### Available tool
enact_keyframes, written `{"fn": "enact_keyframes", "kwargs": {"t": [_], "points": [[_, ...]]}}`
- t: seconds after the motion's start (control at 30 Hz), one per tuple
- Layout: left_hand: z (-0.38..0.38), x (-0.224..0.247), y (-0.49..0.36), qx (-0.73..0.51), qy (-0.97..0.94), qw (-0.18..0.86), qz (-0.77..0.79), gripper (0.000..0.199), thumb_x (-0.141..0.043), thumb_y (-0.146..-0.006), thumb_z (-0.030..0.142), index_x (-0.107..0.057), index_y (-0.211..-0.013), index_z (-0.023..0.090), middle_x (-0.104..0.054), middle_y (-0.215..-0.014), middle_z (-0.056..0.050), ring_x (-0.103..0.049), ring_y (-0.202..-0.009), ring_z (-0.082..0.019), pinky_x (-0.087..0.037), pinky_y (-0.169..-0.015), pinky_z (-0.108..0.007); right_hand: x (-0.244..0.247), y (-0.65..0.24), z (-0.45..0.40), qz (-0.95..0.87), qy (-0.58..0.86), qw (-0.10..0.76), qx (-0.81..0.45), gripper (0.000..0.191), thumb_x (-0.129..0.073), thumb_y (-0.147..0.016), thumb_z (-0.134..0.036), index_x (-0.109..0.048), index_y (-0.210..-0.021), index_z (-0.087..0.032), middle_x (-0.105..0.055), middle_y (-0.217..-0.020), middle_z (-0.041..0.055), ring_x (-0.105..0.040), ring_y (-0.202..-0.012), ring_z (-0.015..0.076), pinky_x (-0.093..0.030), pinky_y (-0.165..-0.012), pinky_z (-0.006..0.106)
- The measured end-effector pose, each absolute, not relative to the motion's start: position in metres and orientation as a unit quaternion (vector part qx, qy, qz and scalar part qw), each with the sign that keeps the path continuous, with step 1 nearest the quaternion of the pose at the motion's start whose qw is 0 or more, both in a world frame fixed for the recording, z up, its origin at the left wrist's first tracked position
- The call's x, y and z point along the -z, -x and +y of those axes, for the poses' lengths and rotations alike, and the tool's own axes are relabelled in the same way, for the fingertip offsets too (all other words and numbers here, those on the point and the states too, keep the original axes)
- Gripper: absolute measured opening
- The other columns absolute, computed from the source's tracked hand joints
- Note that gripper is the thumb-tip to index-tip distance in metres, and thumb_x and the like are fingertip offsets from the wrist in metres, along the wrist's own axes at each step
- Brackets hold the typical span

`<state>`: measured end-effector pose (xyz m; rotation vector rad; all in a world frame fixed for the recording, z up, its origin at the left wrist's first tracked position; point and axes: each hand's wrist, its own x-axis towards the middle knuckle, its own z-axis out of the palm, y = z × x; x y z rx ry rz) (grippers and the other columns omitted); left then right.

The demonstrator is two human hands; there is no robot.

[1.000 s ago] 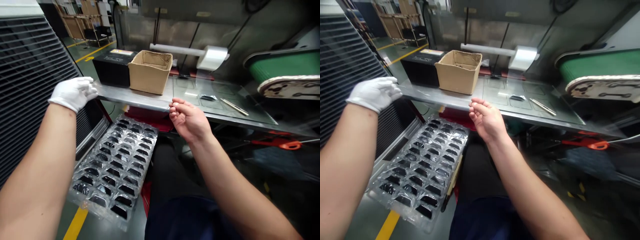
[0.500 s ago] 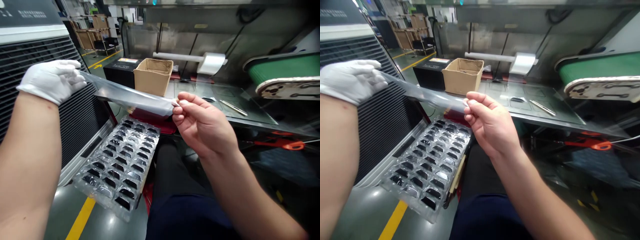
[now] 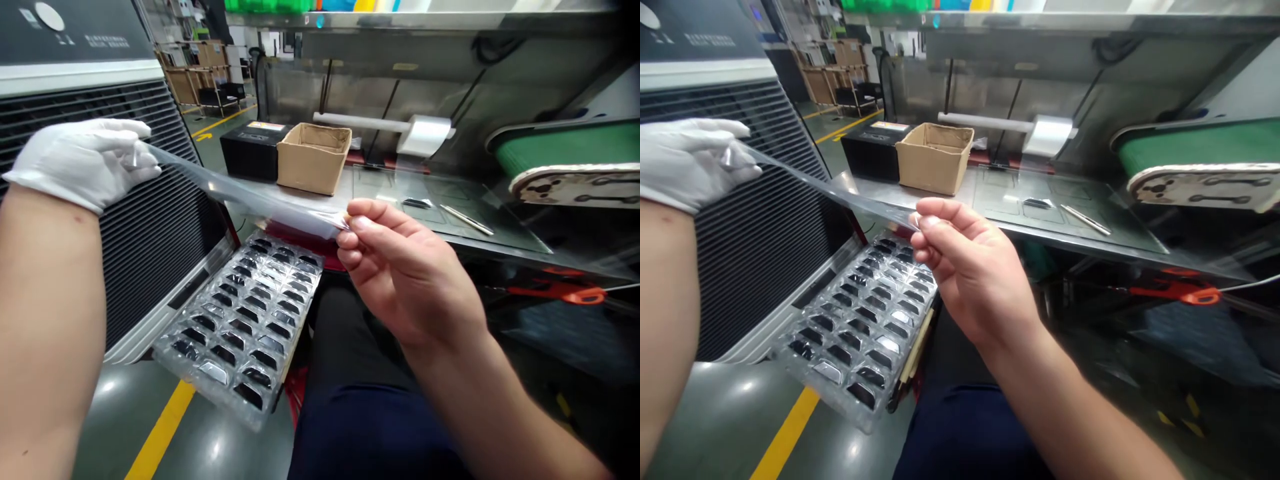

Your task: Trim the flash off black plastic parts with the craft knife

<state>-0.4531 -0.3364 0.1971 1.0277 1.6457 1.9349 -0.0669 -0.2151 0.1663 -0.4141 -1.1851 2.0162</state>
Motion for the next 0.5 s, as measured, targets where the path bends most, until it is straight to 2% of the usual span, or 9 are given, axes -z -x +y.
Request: {"fn": "enact_keyframes", "kwargs": {"t": [0.17, 0.33, 0.4, 0.5], "points": [[-0.356, -0.188, 0.454, -0.693, -0.35, 0.187, 0.602, 0.025, -0.057, -0.086, -0.002, -0.068, -0.107, 0.007, -0.058, -0.063, -0.001, -0.061, -0.067, -0.016, -0.058, -0.075, -0.036, -0.167, 0.064, -0.222, -0.473, 0.184, 0.373, -0.777, 0.012, -0.079, -0.082, -0.011, -0.077, -0.091, -0.019, -0.068, -0.084, -0.0004, -0.063, -0.068, 0.0051, -0.055, -0.061, 0.011], [-0.379, -0.172, 0.445, -0.689, -0.336, 0.202, 0.61, 0.026, -0.062, -0.082, 0.0, -0.07, -0.106, 0.006, -0.06, -0.064, -0.003, -0.061, -0.065, -0.014, -0.059, -0.07, -0.031, -0.156, 0.052, -0.239, -0.479, 0.201, 0.347, -0.781, 0.011, -0.083, -0.081, -0.018, -0.078, -0.09, -0.021, -0.067, -0.086, 0.0005, -0.062, -0.069, 0.0067, -0.055, -0.061, 0.013], [-0.393, -0.164, 0.441, -0.678, -0.336, 0.209, 0.619, 0.026, -0.066, -0.079, 0.003, -0.072, -0.104, 0.008, -0.063, -0.065, -0.004, -0.064, -0.064, -0.015, -0.06, -0.066, -0.029, -0.144, 0.043, -0.254, -0.48, 0.213, 0.315, -0.79, 0.011, -0.083, -0.083, -0.022, -0.077, -0.092, -0.023, -0.066, -0.087, 0.0004, -0.062, -0.07, 0.0074, -0.054, -0.063, 0.015], [-0.42, -0.146, 0.434, -0.656, -0.323, 0.221, 0.646, 0.031, -0.071, -0.074, 0.009, -0.073, -0.105, 0.011, -0.068, -0.068, -0.005, -0.067, -0.063, -0.018, -0.061, -0.065, -0.031, -0.116, 0.029, -0.284, -0.48, 0.239, 0.221, -0.814, 0.013, -0.081, -0.088, -0.031, -0.075, -0.097, -0.024, -0.066, -0.086, 0.0, -0.061, -0.072, 0.0087, -0.053, -0.065, 0.017]]}}
